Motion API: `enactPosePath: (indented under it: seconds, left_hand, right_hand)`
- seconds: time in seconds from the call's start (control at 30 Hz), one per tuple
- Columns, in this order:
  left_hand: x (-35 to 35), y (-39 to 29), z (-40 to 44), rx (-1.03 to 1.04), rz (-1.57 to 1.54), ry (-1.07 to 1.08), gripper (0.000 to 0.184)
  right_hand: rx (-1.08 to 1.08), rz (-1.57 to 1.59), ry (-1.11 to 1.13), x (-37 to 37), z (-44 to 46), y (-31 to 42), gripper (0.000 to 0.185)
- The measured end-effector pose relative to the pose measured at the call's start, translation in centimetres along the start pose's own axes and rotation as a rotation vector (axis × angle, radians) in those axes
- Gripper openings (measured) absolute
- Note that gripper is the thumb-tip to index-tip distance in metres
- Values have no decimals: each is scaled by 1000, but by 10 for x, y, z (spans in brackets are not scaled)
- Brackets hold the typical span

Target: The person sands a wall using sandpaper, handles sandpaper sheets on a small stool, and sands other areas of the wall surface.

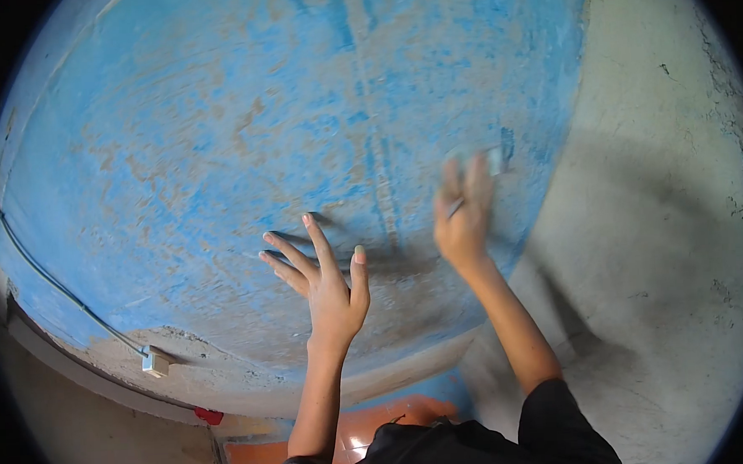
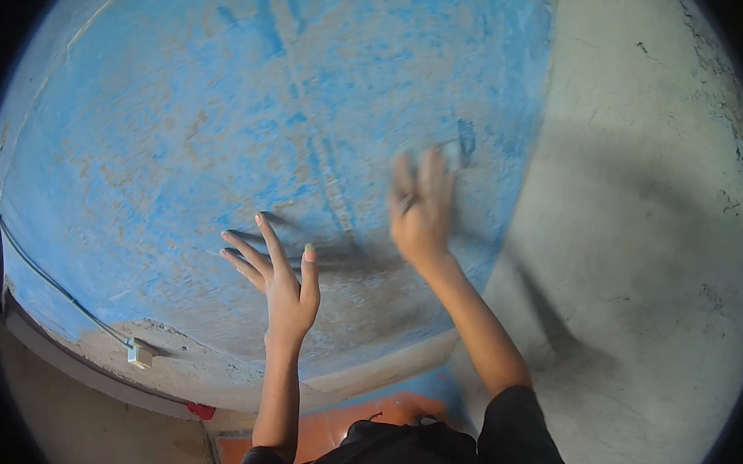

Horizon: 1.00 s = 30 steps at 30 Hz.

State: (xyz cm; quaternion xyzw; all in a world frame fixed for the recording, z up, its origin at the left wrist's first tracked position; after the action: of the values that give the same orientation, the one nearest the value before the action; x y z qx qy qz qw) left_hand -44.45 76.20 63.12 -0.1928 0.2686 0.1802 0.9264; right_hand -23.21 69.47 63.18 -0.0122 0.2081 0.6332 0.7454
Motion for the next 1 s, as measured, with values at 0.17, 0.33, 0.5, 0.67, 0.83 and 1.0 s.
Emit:
enactPosePath:
  seconds: [0.17,0.33,0.5,0.67,0.83,1.0]
  left_hand:
    - [32,-26,11,8,26,15,79]
    - [52,-44,14,19,12,-19,80]
    - [62,-51,11,-1,36,50,78]
    - [35,-34,21,-18,184,-35,71]
    - [-7,-9,24,-94,218,-140,66]
    - [-18,16,5,-156,215,-131,65]
  right_hand:
    - [-141,-152,88,-11,-10,-31,71]
    - [-241,36,234,8,-42,-38,75]
    - [59,100,-54,-31,10,-76,77]
    - [-224,-60,56,-30,49,-33,72]
    - [-281,134,-39,-44,87,20,78]
    - [-451,-1,-5,-41,94,66,76]
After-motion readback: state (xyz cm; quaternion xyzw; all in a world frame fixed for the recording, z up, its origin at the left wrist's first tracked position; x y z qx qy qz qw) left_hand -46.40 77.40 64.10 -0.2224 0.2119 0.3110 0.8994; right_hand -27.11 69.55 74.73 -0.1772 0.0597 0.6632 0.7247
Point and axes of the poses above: each hand's wrist, its own z-axis towards the middle knuckle, its own x-axis out of the palm, y = z × x, the point moved 10 cm from there along z, towards the middle knuckle, and after that the axes turned 12 degrees about x, right-handed, at the moved point
